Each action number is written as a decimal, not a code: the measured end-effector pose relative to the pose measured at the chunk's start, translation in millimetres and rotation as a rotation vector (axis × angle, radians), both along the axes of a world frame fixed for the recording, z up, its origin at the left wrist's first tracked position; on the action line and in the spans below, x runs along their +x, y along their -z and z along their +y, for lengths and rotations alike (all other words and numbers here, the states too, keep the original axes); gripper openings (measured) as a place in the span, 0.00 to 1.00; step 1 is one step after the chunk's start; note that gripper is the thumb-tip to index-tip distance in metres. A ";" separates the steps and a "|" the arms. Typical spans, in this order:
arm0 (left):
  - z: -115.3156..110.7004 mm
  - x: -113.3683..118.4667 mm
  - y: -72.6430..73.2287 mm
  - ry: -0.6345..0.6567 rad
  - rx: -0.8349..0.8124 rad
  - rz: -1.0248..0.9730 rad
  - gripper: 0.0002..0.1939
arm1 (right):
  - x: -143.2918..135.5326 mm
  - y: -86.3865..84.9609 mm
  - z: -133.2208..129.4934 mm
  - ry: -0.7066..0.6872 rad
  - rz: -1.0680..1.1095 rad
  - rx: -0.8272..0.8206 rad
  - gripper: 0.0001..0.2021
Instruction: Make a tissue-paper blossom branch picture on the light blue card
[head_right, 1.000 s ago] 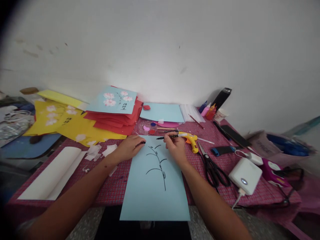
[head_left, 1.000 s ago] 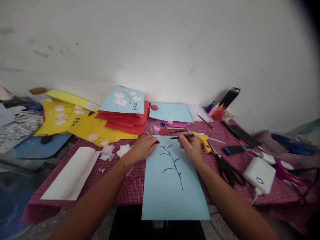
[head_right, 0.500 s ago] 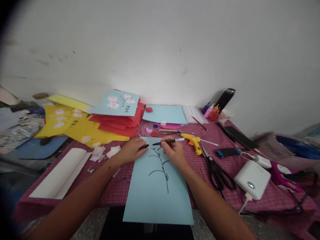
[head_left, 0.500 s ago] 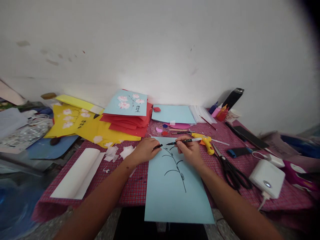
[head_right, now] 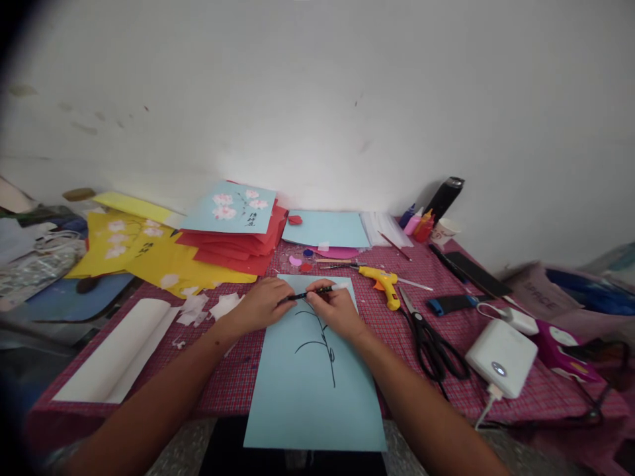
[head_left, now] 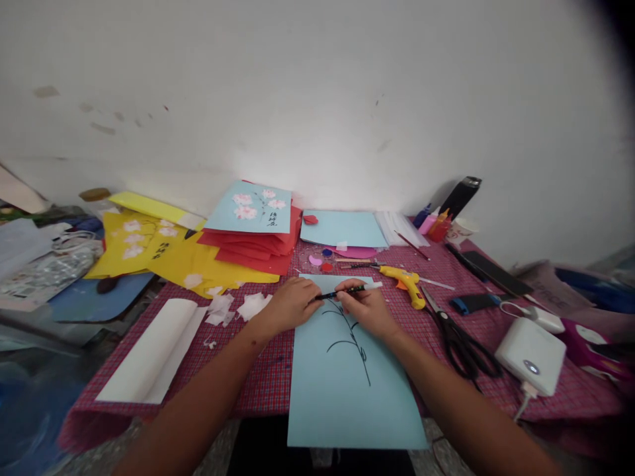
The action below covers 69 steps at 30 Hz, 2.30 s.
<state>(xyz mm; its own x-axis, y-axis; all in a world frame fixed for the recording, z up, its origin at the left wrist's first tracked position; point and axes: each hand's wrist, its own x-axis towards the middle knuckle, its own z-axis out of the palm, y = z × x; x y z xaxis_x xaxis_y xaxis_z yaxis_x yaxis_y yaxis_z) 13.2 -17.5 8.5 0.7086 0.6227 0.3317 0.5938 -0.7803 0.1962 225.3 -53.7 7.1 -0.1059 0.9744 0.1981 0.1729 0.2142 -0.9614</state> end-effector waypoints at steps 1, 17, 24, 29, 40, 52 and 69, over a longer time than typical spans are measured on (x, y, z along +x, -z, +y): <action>-1.1 0.5 -0.8 0.005 0.001 -0.023 0.10 | 0.8 -0.5 0.8 -0.003 0.005 -0.011 0.11; -10.6 7.4 -4.3 -0.001 0.026 -0.164 0.11 | -3.0 -5.6 -0.3 0.039 0.051 -0.014 0.12; -5.0 2.1 -12.9 -0.040 -0.173 -0.389 0.12 | 10.8 -7.1 10.5 0.172 0.071 0.089 0.16; 9.3 -10.5 -7.0 -0.258 -0.385 -0.835 0.14 | 25.5 -12.1 15.1 0.385 0.012 0.233 0.13; 23.1 -14.5 3.3 -0.369 -0.499 -0.921 0.11 | 26.5 -5.4 17.7 0.349 -0.073 0.202 0.16; 13.8 -9.3 2.3 -0.225 -0.492 -0.631 0.10 | 27.6 -1.1 19.5 0.335 -0.072 0.200 0.16; 7.8 -22.9 6.1 0.013 -0.142 0.027 0.25 | 30.0 0.0 19.7 0.447 -0.045 0.253 0.10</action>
<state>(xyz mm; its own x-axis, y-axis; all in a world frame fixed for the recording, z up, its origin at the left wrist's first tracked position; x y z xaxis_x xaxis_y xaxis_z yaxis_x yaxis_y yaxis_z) -9.7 -9.7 2.4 0.7243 0.6528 0.2220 0.5904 -0.7535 0.2893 255.4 -34.0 7.1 0.2960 0.8485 0.4386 0.3404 0.3353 -0.8785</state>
